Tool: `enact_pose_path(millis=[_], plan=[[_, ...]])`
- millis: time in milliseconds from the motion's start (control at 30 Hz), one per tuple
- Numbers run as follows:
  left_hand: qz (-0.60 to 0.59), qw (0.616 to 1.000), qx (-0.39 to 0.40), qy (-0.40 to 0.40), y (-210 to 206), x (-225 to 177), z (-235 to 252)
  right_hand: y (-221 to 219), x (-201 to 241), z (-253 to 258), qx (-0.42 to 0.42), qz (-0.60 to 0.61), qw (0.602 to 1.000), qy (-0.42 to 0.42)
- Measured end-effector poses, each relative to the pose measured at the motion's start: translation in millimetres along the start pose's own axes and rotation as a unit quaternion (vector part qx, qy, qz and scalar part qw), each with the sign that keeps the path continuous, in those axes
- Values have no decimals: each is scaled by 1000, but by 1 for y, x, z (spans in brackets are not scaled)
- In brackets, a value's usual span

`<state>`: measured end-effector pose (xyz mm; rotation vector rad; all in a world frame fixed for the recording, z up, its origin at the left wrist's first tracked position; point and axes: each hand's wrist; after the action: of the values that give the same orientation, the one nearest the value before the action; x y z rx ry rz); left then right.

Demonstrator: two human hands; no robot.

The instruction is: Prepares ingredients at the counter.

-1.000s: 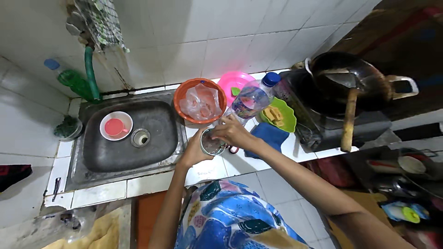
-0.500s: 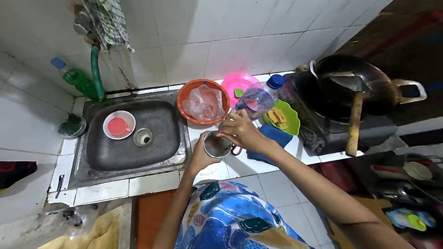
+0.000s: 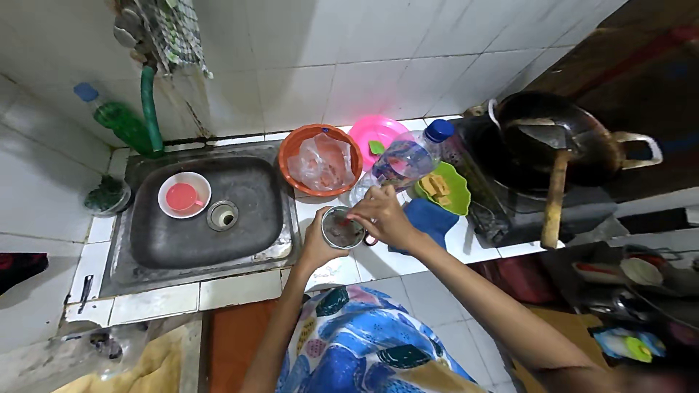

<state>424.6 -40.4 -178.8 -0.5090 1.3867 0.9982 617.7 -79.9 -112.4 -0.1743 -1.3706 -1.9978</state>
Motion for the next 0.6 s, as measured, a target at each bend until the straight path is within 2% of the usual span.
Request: enact_pose_path(millis=[100, 267, 433, 600], plan=[[5, 1000, 6, 6, 1, -1, 0, -13, 3, -9, 43, 24, 998, -25], [1, 1000, 2, -6, 0, 4, -1, -5, 0, -3, -47, 17, 998, -36], [1, 1000, 10, 1, 0, 2, 1, -20, 8, -7, 48, 43, 997, -48], [-6, 1000, 0, -11, -1, 5, 1, -10, 2, 0, -29, 31, 998, -40]])
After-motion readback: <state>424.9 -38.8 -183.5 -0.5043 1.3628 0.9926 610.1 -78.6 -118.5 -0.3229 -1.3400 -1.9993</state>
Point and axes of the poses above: each hand's wrist, its own z-axis towards the middle knuckle, its own y-axis out of the back of the hand, x = y × z, and after that the axes turned 6 degrees about z, right-handed
